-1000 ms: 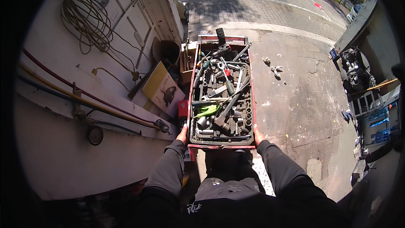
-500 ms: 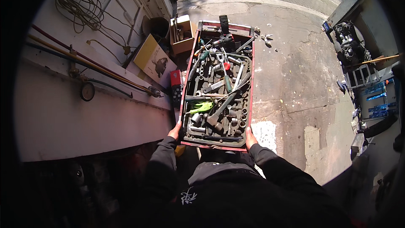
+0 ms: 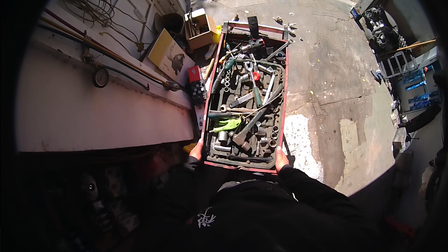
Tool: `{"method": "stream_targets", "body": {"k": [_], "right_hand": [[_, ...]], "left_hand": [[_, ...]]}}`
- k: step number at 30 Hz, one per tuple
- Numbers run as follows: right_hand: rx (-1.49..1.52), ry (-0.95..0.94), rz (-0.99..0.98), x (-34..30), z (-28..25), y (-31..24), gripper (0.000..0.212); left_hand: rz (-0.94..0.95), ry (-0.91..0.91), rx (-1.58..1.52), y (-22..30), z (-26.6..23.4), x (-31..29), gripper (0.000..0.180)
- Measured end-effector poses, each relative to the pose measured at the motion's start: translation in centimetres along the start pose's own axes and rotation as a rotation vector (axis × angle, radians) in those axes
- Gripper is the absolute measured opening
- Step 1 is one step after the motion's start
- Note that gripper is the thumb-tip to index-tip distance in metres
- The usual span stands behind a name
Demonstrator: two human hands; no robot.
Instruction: The person works under a raised car, using a pneumatic impact wrench and a wrench to remove and install bolts on the wheel hub and suspension components. The person retrieves tools from a red toolbox, wipes hands with a rag, and continues fastening parts on the brake assembly.
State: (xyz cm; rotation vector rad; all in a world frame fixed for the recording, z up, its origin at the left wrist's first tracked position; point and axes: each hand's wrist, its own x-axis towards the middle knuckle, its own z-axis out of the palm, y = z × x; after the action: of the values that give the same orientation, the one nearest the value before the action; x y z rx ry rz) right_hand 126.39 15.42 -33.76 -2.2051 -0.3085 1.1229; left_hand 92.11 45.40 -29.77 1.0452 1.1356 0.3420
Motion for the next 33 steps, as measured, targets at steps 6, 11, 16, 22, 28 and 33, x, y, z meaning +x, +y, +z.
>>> {"method": "stream_targets", "body": {"k": [6,11,16,22,28,33], "right_hand": [[0.032,-0.026,-0.159,-0.4,2.7,2.5,0.093],[0.12,-0.106,-0.188,-1.7,4.0,3.4,0.082],[-0.029,-0.231,-0.149,-2.4,5.1,3.3,0.07],[-0.088,-0.31,-0.114,0.4,5.0,4.1,0.073],[0.218,-0.505,-0.322,1.2,2.8,1.6,0.073],[-0.184,-0.461,-0.346,1.0,-1.2,-3.4,0.072]], "left_hand": [[-0.094,-0.037,-0.188,-4.2,-3.0,-3.0,0.067],[0.007,0.089,0.184,-6.5,-4.9,-7.2,0.078],[-0.001,0.299,0.106,-8.2,-4.7,-9.7,0.075],[-0.123,0.34,0.246,-12.9,-7.1,-9.8,0.079],[0.101,0.267,0.33,-17.7,-8.9,-5.4,0.079],[-0.313,0.323,0.417,-17.7,-7.3,-5.4,0.078]]}}
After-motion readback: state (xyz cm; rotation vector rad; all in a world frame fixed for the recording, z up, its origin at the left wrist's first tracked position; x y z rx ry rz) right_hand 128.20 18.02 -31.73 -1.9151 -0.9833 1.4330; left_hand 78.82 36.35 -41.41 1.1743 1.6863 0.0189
